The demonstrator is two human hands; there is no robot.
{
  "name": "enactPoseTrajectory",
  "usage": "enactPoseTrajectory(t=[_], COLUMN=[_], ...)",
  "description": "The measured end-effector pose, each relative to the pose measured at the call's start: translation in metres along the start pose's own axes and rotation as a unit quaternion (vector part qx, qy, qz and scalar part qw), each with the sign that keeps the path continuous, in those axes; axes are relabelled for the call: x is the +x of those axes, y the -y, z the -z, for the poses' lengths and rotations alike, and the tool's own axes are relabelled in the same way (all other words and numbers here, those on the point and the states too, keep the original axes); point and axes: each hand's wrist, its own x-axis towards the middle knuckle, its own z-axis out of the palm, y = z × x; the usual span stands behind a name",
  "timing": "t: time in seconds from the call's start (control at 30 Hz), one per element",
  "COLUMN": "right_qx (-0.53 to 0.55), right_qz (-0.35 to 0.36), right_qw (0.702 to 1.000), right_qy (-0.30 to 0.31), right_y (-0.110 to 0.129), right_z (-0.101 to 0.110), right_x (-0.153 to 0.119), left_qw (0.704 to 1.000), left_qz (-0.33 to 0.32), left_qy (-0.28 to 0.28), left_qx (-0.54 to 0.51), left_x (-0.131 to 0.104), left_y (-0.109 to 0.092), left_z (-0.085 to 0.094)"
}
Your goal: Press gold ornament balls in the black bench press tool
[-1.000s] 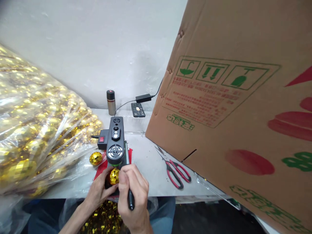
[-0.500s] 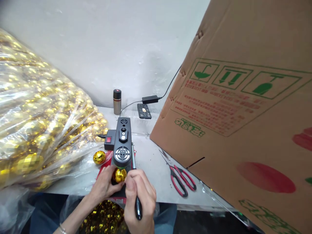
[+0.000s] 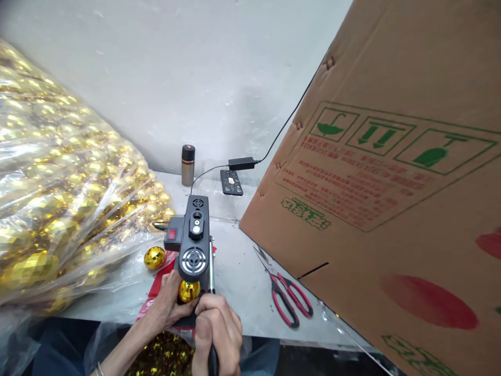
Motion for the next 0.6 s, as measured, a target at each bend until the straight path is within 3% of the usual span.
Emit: enactPoseTrajectory(t=[0.3,0.6], right_qx=[-0.016,-0.023], right_qz=[-0.026,-0.010], right_qw=[0.996,0.992], right_qy=[-0.086,-0.122], right_y=[-0.005,-0.006], right_z=[-0.018,-0.026], right_x=[-0.017,-0.016], left_qw=[1.000,1.000], left_qz=[0.003,0.005], left_qy=[0.015,0.010], left_qx=[-0.007,-0.010], left_x=[-0.002,-0.004], left_y=[0.000,0.000], left_z=[0.000,0.001])
